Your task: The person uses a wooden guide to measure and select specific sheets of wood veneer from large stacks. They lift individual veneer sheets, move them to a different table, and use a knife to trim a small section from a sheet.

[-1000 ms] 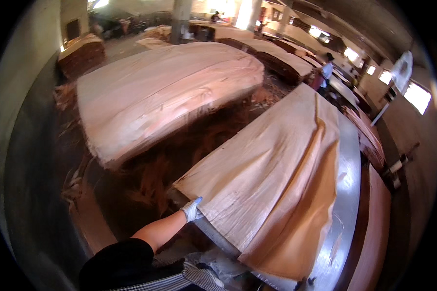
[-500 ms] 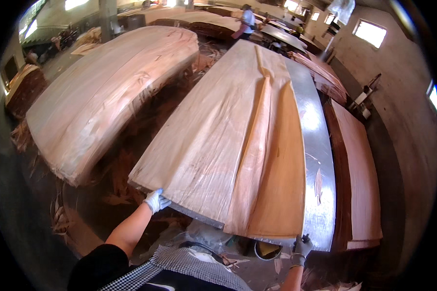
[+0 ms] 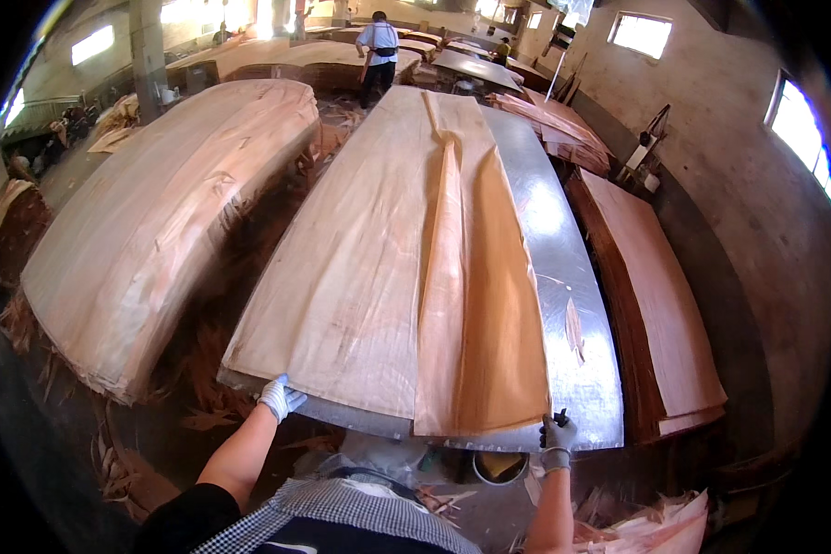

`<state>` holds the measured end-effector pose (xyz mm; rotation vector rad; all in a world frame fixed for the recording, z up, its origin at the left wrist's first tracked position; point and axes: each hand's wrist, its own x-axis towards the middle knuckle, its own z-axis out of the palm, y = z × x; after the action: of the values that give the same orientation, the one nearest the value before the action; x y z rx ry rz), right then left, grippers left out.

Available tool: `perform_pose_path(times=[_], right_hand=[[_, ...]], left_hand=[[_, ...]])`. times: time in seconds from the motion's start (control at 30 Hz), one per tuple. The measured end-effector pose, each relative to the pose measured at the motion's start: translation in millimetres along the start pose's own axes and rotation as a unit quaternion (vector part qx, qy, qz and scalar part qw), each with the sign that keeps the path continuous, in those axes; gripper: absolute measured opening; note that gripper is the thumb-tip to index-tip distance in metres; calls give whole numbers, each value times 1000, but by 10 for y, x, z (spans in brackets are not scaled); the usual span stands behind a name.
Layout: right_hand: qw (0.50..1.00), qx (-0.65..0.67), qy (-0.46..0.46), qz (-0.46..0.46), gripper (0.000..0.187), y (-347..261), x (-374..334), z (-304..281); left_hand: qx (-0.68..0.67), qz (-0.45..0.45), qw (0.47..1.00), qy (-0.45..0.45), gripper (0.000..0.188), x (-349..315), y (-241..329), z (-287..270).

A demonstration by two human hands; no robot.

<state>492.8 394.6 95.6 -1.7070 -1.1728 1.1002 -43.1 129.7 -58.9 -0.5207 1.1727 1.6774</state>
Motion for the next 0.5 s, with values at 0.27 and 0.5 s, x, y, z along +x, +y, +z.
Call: perform_pose_path(times=[0.27, 0.5], right_hand=[[1000, 2, 8, -4, 14, 505, 4, -251], [999, -11, -22, 25, 11, 325, 258, -161]], left_hand=[[-24, 18, 999, 44, 40, -11, -56, -322], [44, 20, 998, 51, 41, -88, 37, -218]])
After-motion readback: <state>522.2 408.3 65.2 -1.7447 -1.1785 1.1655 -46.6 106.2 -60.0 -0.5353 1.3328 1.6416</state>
